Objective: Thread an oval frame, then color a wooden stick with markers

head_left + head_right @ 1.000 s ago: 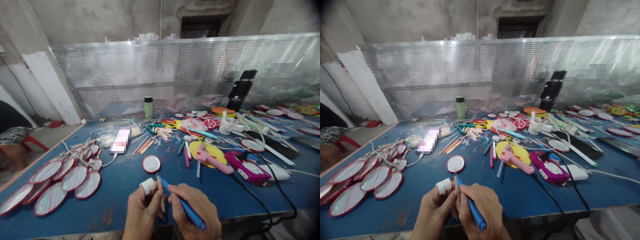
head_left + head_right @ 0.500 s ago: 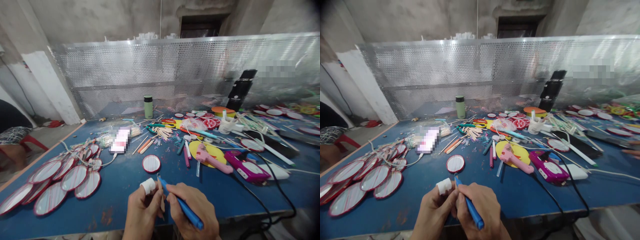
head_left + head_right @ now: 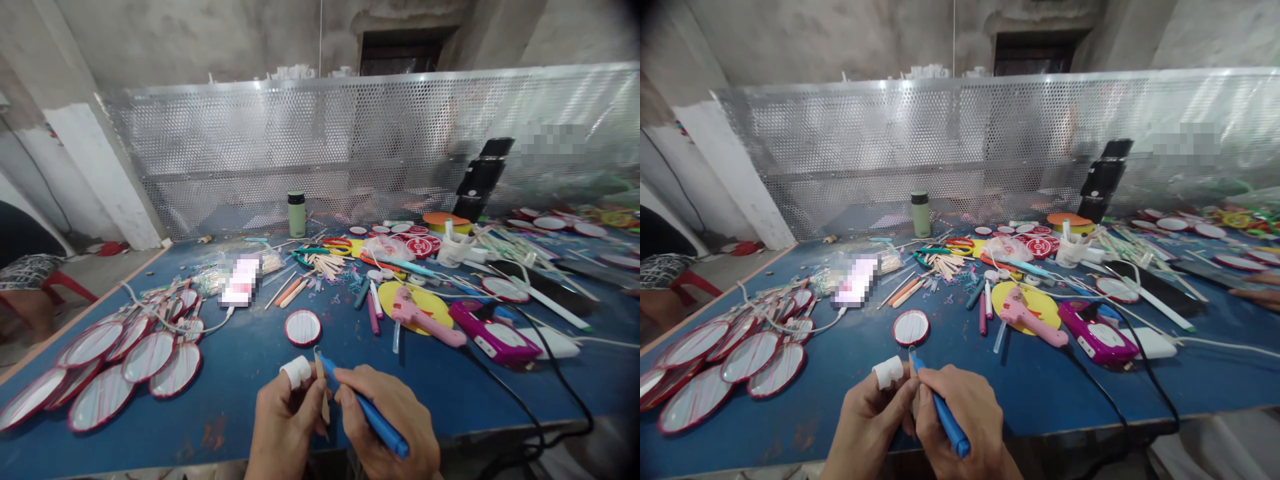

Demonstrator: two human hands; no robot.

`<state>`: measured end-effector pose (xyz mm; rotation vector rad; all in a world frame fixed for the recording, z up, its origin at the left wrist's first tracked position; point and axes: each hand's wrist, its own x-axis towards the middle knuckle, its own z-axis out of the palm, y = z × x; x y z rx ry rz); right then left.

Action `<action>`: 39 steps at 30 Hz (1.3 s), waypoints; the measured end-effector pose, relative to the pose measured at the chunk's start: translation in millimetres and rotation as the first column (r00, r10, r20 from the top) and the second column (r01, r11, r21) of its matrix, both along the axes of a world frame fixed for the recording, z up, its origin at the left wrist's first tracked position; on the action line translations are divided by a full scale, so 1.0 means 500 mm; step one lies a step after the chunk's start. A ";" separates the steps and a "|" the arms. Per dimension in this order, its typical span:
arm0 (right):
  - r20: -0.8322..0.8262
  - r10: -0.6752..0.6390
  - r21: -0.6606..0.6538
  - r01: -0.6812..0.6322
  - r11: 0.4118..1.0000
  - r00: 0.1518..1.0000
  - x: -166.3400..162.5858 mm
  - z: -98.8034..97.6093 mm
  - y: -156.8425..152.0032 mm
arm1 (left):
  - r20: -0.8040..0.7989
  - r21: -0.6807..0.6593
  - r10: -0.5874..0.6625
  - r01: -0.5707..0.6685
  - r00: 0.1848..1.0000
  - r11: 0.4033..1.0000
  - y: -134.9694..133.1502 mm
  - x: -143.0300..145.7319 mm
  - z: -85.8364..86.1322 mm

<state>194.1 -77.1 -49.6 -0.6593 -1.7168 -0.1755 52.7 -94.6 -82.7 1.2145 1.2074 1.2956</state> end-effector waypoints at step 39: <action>-0.018 -0.055 -0.004 0.055 0.998 0.998 0.000 -0.011 0.000 | 0.013 -0.006 -0.006 0.006 1.000 1.000 0.002 -0.004 0.005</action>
